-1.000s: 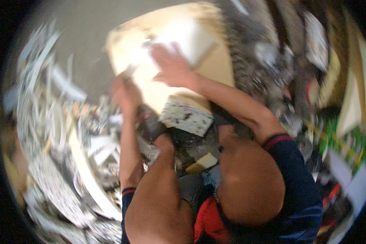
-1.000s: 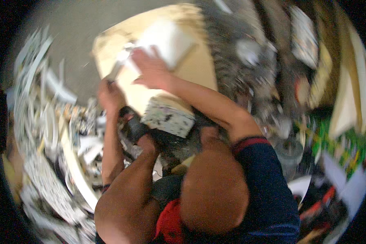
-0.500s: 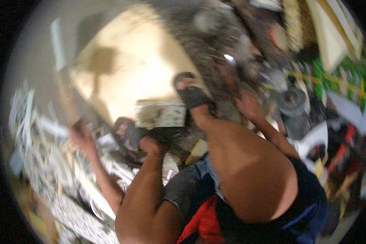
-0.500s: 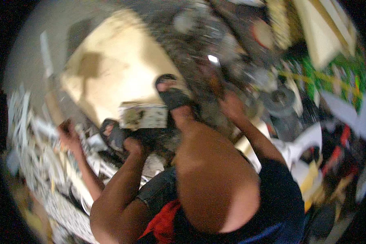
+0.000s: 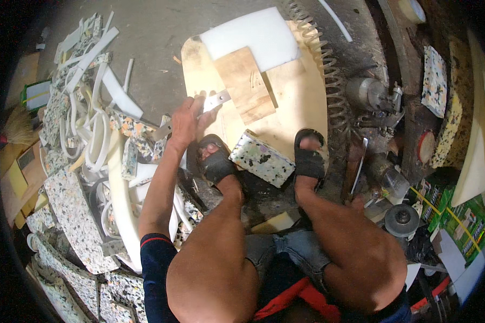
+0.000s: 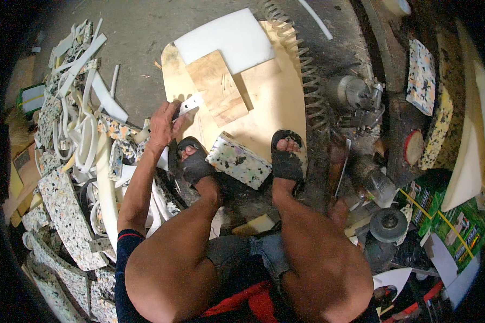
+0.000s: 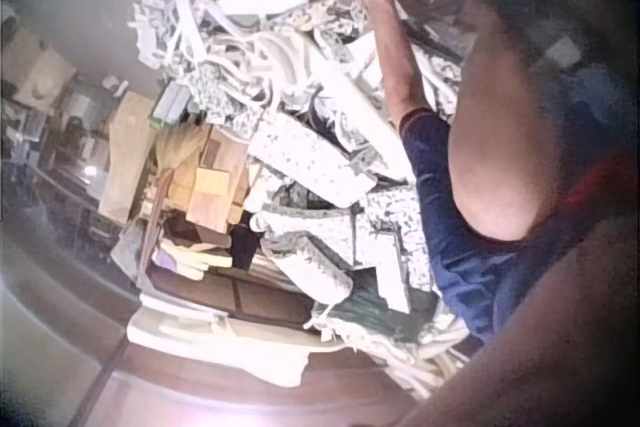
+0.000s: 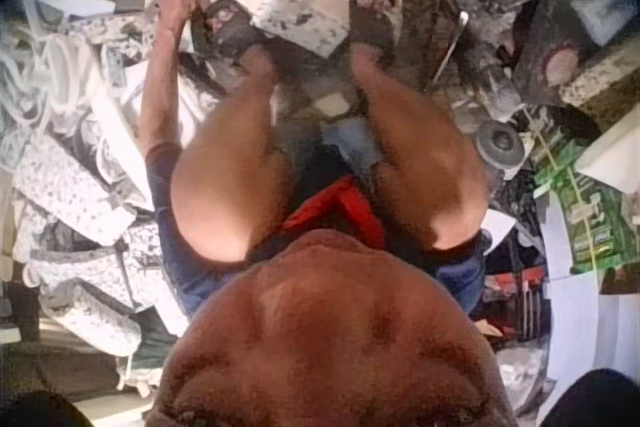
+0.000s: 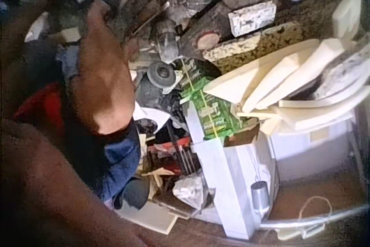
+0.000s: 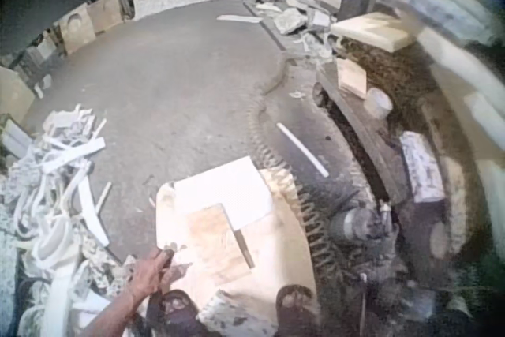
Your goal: The person sits on the floor and assembles white plastic components. They use a metal ruler to measure and mark pieces, a spray gun to apply adhesive, and a knife to trim excess material. The person repeatedly aligns, sprays, and presses parts together to form larger assemblies.
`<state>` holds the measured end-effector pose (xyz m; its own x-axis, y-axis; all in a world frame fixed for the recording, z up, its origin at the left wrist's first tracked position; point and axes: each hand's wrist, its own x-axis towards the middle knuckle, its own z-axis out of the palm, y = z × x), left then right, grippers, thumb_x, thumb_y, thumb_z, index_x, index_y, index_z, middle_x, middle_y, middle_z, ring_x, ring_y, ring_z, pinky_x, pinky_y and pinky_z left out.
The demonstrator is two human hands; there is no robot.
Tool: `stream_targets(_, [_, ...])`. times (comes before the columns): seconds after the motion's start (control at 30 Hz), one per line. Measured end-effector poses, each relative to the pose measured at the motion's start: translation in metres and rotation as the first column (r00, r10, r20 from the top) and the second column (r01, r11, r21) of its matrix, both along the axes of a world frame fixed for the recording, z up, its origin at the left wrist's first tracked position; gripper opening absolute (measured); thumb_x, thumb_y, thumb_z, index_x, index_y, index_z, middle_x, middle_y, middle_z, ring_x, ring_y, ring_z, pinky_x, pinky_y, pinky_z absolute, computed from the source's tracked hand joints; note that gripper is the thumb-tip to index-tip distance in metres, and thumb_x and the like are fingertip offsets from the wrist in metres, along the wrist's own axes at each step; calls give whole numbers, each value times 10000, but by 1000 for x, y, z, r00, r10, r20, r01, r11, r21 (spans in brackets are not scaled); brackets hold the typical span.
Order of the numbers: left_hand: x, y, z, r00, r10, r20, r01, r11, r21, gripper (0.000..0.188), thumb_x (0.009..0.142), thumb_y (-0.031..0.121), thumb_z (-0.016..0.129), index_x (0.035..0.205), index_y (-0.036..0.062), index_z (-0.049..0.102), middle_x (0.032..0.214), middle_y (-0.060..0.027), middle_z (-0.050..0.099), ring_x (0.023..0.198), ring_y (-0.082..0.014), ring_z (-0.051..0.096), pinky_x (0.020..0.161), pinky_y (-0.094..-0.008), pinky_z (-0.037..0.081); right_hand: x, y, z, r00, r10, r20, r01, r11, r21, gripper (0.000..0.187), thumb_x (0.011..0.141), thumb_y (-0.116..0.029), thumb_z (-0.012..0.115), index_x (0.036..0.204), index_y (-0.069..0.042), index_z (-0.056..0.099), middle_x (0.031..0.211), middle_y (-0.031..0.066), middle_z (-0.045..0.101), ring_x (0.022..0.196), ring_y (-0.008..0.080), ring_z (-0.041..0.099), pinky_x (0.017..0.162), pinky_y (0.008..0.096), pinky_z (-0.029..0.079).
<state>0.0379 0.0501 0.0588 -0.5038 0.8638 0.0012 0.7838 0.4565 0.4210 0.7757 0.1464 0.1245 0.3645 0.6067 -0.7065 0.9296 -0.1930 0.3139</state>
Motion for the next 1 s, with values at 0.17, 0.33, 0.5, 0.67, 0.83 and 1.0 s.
stream_targets(0.17, [14,11,-9,987,121,104,-116,992,-53,410,906,287,709,1249,84,612,945,-167,629,860,-379,647,735,-462,527,-14,6,6,999,27,-34,-26,999,22,470,927,-266,684,1285,9,552,1173,264,647,1082,451,630,941,516,495])
stream_targets(0.33, [20,13,-15,978,149,144,-145,989,-33,389,916,338,707,1181,64,629,967,-183,644,857,-388,650,729,-475,516,-12,11,14,994,85,-72,-81,995,56,474,933,-243,673,1318,-4,535,1188,261,643,1095,450,626,951,508,493])
stream_targets(0.5, [6,7,-7,998,41,56,-45,997,62,413,889,312,728,1208,68,630,970,-186,645,875,-397,636,757,-478,502,-29,22,28,975,176,-136,-159,979,129,481,939,-221,663,1351,-17,518,1204,257,639,1108,449,622,962,500,491])
stream_targets(0.67, [-24,-3,2,996,-66,-56,66,998,-7,462,847,249,742,1269,102,625,1046,-127,629,1034,-335,587,888,-459,421,-68,37,59,904,341,-258,-264,920,290,493,945,-198,653,1383,-30,501,1220,254,634,1121,449,618,972,492,490])
stream_targets(0.83, [-32,0,-7,987,-81,-139,86,996,33,449,853,227,737,1268,103,621,1049,-124,619,1020,-340,578,879,-460,415,-124,56,86,730,558,-395,-345,800,491,509,951,-175,643,1416,-43,485,1236,251,630,1134,448,614,982,484,488])
stream_targets(1.0, [-10,7,-11,1000,7,-9,-5,986,167,384,899,256,722,1195,26,637,945,-185,634,909,-400,592,797,-478,455,-219,98,85,442,724,-530,-361,684,633,527,957,-152,632,1449,-56,468,1251,247,626,1147,447,610,993,477,487])
